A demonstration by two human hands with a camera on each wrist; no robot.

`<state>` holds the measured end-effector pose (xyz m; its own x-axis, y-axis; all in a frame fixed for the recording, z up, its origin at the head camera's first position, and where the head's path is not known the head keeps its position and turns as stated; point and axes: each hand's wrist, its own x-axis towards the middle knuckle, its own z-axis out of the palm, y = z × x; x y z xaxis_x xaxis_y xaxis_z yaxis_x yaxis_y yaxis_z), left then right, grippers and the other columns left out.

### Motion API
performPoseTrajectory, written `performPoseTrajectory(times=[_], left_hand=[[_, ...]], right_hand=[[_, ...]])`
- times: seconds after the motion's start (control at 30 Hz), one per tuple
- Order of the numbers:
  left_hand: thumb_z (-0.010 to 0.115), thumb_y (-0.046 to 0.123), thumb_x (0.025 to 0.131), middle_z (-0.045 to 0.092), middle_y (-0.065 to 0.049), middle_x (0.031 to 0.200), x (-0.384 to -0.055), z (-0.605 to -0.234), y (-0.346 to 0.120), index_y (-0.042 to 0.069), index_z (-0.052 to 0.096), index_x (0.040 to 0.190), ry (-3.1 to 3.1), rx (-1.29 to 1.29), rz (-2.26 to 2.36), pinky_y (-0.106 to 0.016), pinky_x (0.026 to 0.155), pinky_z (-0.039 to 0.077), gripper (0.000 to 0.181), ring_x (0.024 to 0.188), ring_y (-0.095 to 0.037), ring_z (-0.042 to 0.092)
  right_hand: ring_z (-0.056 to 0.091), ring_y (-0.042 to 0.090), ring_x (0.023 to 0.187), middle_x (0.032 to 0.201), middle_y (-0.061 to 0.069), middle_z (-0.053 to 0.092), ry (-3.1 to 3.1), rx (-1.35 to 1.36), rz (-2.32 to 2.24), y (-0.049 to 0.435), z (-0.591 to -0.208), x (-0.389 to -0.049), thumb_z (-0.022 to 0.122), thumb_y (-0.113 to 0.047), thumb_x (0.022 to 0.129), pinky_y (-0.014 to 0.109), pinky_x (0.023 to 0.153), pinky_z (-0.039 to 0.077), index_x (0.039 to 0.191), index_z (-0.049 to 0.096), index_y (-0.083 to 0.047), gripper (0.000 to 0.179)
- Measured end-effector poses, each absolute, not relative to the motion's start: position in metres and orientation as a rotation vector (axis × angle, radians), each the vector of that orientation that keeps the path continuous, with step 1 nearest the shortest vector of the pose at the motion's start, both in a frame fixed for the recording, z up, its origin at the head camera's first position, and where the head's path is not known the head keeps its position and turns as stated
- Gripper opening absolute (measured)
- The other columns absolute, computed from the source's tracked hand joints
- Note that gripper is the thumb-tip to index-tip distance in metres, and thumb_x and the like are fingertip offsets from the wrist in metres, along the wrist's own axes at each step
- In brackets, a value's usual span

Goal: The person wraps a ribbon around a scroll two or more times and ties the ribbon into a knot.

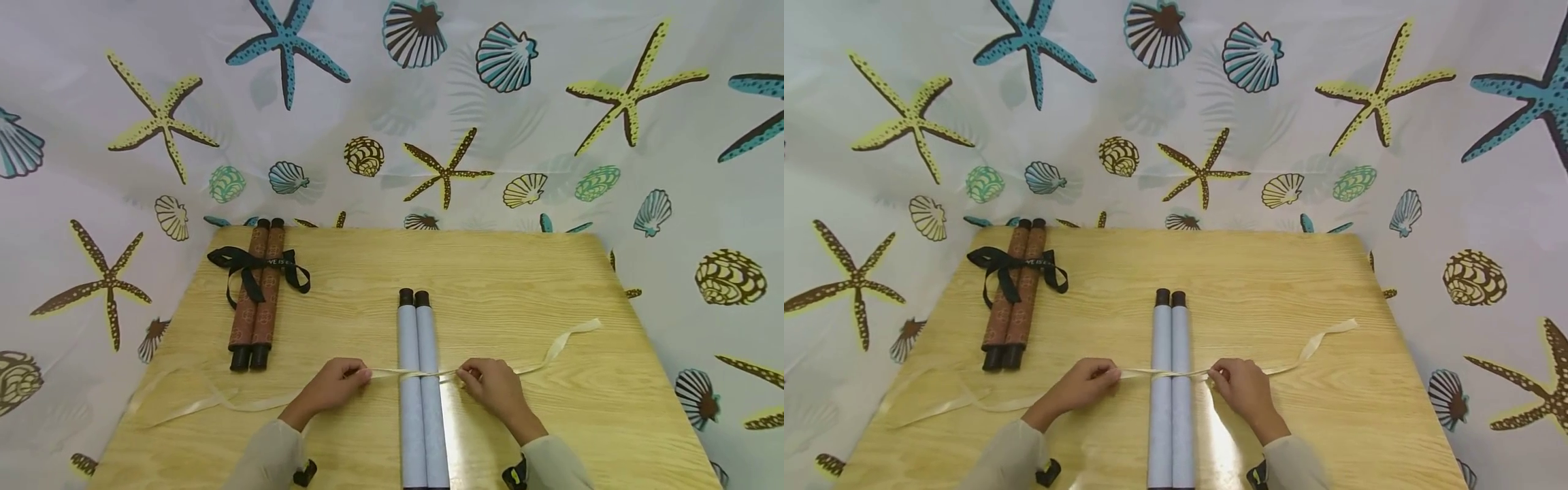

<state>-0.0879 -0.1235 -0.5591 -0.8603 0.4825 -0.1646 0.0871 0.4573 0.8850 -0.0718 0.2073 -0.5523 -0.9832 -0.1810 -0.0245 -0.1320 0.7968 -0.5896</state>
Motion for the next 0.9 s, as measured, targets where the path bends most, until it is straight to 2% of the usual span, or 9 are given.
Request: performPoseTrajectory(times=[0.07, 0.13, 0.23, 0.37, 0.47, 0.53, 0.6, 0.77, 0.9], left_hand=[[0.049, 0.031, 0.106, 0.061, -0.008, 0.089, -0.087, -0.556, -0.129, 0.0, 0.065, 0.094, 2.141, 0.414, 1.576, -0.026, 0.079, 0.05, 0.037, 0.08, -0.008, 0.057], [0.046, 0.034, 0.107, 0.064, -0.004, 0.105, -0.087, -0.55, -0.133, -0.001, 0.063, 0.1, 1.994, 0.346, 1.729, -0.031, 0.091, 0.051, 0.04, 0.097, -0.009, 0.061], [0.045, 0.04, 0.106, 0.065, 0.008, 0.124, -0.089, -0.536, -0.134, 0.005, 0.058, 0.094, 1.823, 0.293, 1.904, -0.038, 0.107, 0.047, 0.04, 0.101, -0.007, 0.061], [0.042, 0.043, 0.106, 0.067, 0.013, 0.126, -0.093, -0.516, -0.127, 0.013, 0.054, 0.086, 1.682, 0.329, 2.056, -0.046, 0.114, 0.041, 0.038, 0.109, -0.004, 0.062], [0.038, 0.042, 0.108, 0.069, 0.011, 0.121, -0.095, -0.506, -0.119, 0.016, 0.063, 0.097, 1.61, 0.385, 2.135, -0.04, 0.112, 0.043, 0.037, 0.123, -0.006, 0.059], [0.036, 0.04, 0.108, 0.07, 0.011, 0.116, -0.097, -0.502, -0.114, 0.019, 0.066, 0.106, 1.565, 0.412, 2.182, -0.031, 0.108, 0.046, 0.037, 0.12, -0.006, 0.061], [0.035, 0.037, 0.109, 0.068, 0.01, 0.11, -0.098, -0.498, -0.11, 0.019, 0.064, 0.104, 1.512, 0.44, 2.233, -0.026, 0.104, 0.047, 0.034, 0.115, -0.006, 0.063], [0.041, 0.03, 0.109, 0.058, 0.008, 0.093, -0.101, -0.495, -0.105, 0.018, 0.055, 0.096, 1.423, 0.441, 2.31, -0.025, 0.099, 0.051, 0.023, 0.094, -0.005, 0.063], [0.046, 0.03, 0.107, 0.052, 0.008, 0.084, -0.102, -0.503, -0.11, 0.018, 0.053, 0.093, 1.536, 0.327, 2.263, -0.022, 0.082, 0.054, 0.02, 0.075, -0.005, 0.052]], right_hand=[[0.055, -0.001, 0.05, 0.061, -0.005, 0.068, 2.84, -0.199, -1.098, 0.204, -0.555, -0.071, 0.07, -0.018, 0.093, 0.018, 0.05, 0.044, 0.085, 0.076, -0.011, 0.012], [0.061, 0.003, 0.054, 0.063, 0.0, 0.07, 2.766, -0.137, -1.238, 0.202, -0.557, -0.07, 0.07, -0.014, 0.093, 0.019, 0.052, 0.048, 0.084, 0.075, -0.007, 0.013], [0.066, 0.008, 0.059, 0.068, 0.006, 0.072, 2.671, -0.002, -1.382, 0.201, -0.559, -0.069, 0.071, -0.011, 0.092, 0.02, 0.053, 0.052, 0.082, 0.074, -0.004, 0.012], [0.067, 0.01, 0.059, 0.07, 0.008, 0.073, 2.599, 0.227, -1.485, 0.198, -0.562, -0.069, 0.071, -0.018, 0.091, 0.022, 0.055, 0.053, 0.079, 0.075, -0.004, 0.019], [0.067, 0.011, 0.058, 0.069, 0.008, 0.074, 2.613, 0.324, -1.491, 0.194, -0.564, -0.07, 0.071, -0.022, 0.092, 0.022, 0.053, 0.052, 0.079, 0.076, -0.002, 0.025], [0.065, 0.01, 0.056, 0.068, 0.008, 0.073, 2.652, 0.355, -1.477, 0.192, -0.565, -0.07, 0.074, -0.022, 0.09, 0.021, 0.052, 0.05, 0.079, 0.076, -0.002, 0.023], [0.062, 0.007, 0.056, 0.068, 0.007, 0.072, 2.683, 0.374, -1.48, 0.19, -0.565, -0.071, 0.076, -0.017, 0.087, 0.021, 0.051, 0.048, 0.079, 0.075, -0.001, 0.018], [0.059, 0.005, 0.06, 0.074, 0.007, 0.068, 2.672, 0.469, -1.529, 0.191, -0.567, -0.074, 0.079, -0.009, 0.082, 0.019, 0.053, 0.048, 0.087, 0.072, 0.001, 0.014], [0.059, 0.005, 0.062, 0.077, 0.006, 0.065, 2.67, 0.504, -1.487, 0.193, -0.567, -0.075, 0.078, -0.007, 0.082, 0.019, 0.054, 0.048, 0.096, 0.069, 0.002, 0.019]])
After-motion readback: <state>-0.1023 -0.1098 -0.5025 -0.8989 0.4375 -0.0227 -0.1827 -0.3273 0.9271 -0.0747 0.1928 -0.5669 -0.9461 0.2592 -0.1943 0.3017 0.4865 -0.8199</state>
